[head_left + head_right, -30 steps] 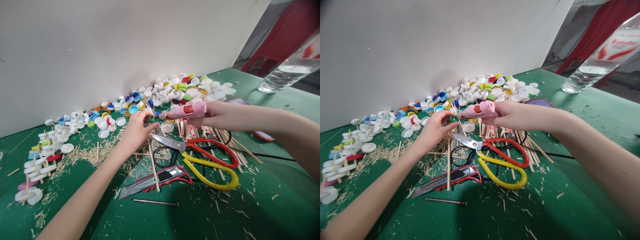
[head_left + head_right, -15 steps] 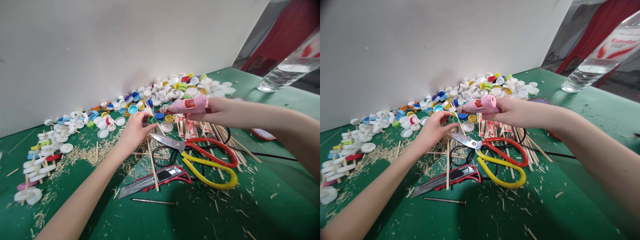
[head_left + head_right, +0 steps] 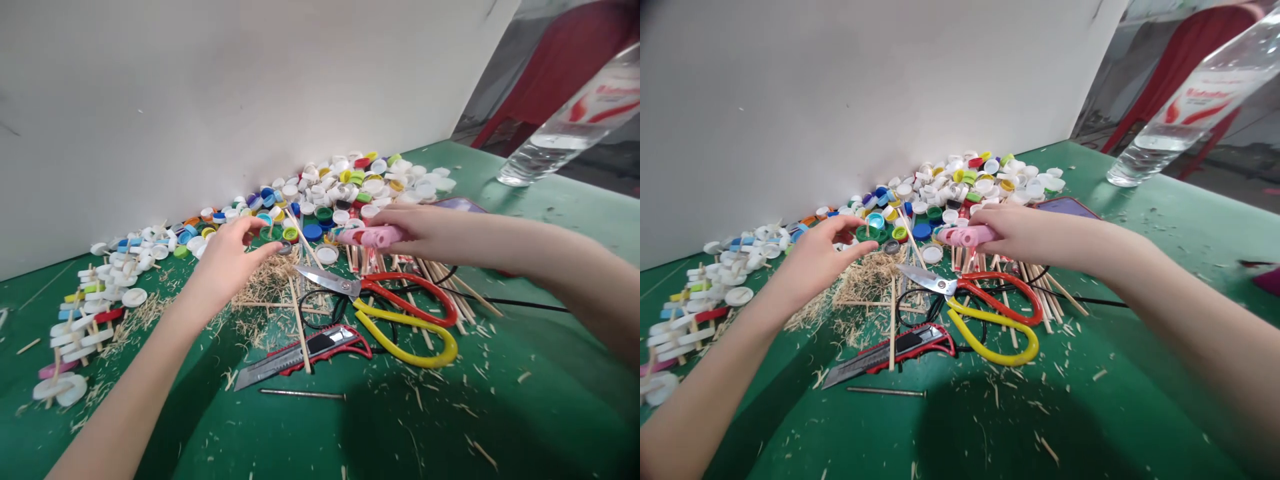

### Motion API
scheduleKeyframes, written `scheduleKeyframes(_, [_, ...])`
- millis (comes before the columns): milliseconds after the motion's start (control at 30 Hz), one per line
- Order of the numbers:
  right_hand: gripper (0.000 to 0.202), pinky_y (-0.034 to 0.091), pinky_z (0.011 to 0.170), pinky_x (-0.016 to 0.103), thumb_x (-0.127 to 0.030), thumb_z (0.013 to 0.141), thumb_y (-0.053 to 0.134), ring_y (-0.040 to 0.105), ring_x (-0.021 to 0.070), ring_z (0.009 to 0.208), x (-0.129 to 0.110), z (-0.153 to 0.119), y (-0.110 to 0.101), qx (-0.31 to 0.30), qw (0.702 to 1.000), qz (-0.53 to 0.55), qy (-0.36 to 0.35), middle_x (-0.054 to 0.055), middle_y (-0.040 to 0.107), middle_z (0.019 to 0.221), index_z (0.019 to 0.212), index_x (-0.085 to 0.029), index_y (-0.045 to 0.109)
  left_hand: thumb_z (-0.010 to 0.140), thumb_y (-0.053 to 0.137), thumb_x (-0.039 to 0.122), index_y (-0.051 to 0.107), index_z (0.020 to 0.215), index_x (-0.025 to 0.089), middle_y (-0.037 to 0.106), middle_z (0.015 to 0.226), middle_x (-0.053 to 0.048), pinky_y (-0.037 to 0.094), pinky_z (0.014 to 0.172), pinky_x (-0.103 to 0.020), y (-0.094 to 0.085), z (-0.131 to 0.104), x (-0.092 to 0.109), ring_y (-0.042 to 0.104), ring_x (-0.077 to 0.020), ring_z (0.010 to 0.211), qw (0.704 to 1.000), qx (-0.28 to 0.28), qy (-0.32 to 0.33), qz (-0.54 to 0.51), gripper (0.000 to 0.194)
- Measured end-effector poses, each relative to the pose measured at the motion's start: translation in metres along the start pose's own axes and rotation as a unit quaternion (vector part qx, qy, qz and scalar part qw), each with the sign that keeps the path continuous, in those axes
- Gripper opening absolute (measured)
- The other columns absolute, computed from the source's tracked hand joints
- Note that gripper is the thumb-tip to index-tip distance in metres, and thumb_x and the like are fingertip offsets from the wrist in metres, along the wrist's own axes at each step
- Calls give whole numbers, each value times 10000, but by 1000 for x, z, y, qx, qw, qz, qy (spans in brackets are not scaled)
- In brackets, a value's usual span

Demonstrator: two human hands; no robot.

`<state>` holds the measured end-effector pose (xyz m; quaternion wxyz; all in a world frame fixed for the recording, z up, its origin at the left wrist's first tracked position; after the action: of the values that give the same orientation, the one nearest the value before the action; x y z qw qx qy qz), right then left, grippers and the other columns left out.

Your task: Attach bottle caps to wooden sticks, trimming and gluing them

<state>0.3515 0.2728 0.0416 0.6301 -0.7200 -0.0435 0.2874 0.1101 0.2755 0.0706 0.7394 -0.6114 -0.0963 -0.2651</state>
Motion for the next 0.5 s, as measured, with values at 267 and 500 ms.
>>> scheduleKeyframes(267, [429,375,904,469,-545,847,437,435,299,1082,0,-1,14,13,991,-131,-39,107,529,1140,1117,-232,553,787,616,464,609,1053,270,600,996,-28,464,777,-339,-29,-65,-29,573,-198,879,998,-23,-52,31,328])
scheduleKeyframes(500, [557,312,1006,501,-670,824,336,414,326,1165,-30,-20,-12,89,979,-162,-81,136,547,1170,985,-231,639,786,592,495,589,1058,278,599,1008,-29,470,793,-352,-48,-122,-72,567,-200,892,993,-1,-121,16,348])
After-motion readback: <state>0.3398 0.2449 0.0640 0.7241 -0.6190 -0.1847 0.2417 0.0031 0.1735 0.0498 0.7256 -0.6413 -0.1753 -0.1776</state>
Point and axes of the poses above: each hand's wrist, its own z-axis towards the middle knuckle, its own y-axis out of the palm, x = y × z, the point moved 10 cm from there along z, towards the middle knuckle
